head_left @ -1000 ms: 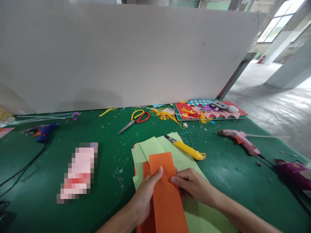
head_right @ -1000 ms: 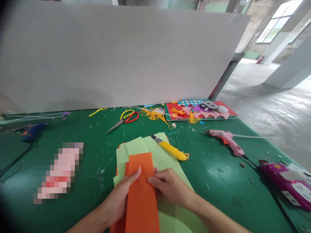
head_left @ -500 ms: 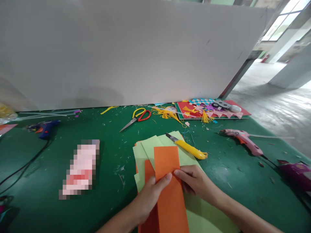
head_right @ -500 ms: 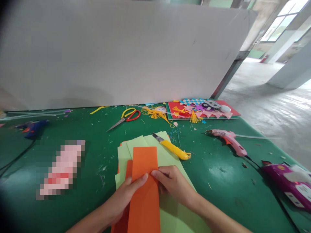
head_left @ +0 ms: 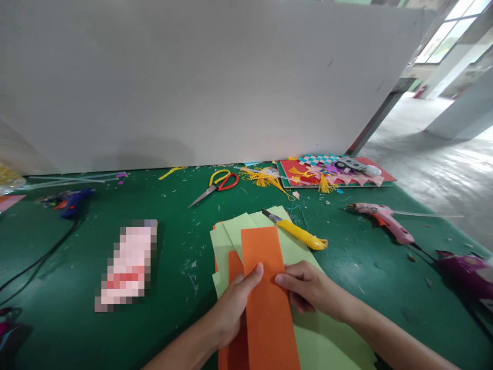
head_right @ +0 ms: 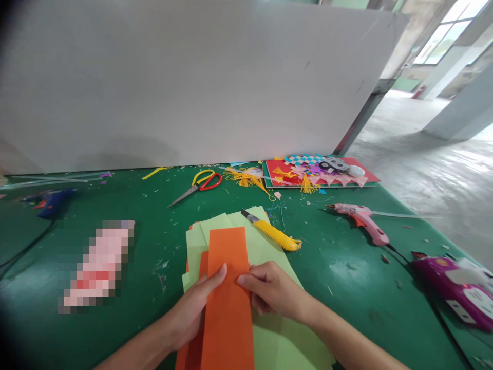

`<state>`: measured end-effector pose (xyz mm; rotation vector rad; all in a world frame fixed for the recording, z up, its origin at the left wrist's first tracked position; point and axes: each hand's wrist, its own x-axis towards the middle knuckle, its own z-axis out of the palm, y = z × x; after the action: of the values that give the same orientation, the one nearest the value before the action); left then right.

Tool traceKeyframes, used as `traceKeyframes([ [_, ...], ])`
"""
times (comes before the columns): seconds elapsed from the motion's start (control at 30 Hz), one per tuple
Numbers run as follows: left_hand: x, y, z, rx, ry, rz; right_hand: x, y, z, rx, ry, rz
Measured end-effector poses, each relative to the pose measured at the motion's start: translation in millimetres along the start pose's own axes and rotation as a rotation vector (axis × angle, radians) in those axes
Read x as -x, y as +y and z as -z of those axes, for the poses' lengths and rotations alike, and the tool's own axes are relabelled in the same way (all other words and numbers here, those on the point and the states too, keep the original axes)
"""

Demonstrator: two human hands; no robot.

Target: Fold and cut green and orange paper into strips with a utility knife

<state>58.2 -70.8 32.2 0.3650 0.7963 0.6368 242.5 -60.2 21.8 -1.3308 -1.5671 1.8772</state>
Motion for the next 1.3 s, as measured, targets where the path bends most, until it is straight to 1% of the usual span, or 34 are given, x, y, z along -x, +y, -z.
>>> traceKeyframes([
  [0.1,0.0,0.7,-1.1,0.021,0.004,-0.013,-0.7,0.4,0.5,-0.009,-0.013,-0.007],
  [0.2,-1.2,1.3,-2.0,0.055,-0.033,-0.024,0.2,-0.5,1.1,0.014,-0.043,0.006],
  [0.27,-2.0,0.9,-2.5,0.069,-0.042,-0.017,1.0,-2.5,1.2,0.054,-0.030,0.022],
  [0.4,-2.5,-0.9,-3.3,0.086,-0.002,-0.016,1.4,-5.6,1.6,0.074,0.001,0.043],
  [0.47,-2.5,-1.0,-2.9,0.099,0.007,-0.008,1.6,-6.3,2.3,0.058,-0.019,0.045],
  [0.57,-2.6,0.3,-1.8,0.128,-0.018,0.014,2.5,-7.2,3.2,0.048,-0.067,0.057],
  [0.7,-1.7,2.2,-1.6,0.132,-0.011,0.039,3.0,-7.8,2.5,0.070,-0.027,0.086],
  [0.83,-1.0,2.1,-1.2,0.148,-0.012,0.092,2.8,-8.3,2.5,0.075,-0.033,0.075],
  [1.0,-3.2,1.0,1.9,0.150,0.017,0.061,3.2,-8.7,4.3,0.078,-0.091,0.058],
  [1.17,-3.7,1.1,2.3,0.169,0.013,0.084,3.6,-7.4,3.7,0.087,-0.077,0.084],
  [1.3,-4.2,0.7,3.1,0.164,0.008,0.078,3.5,-7.3,3.7,0.080,-0.095,0.047],
])
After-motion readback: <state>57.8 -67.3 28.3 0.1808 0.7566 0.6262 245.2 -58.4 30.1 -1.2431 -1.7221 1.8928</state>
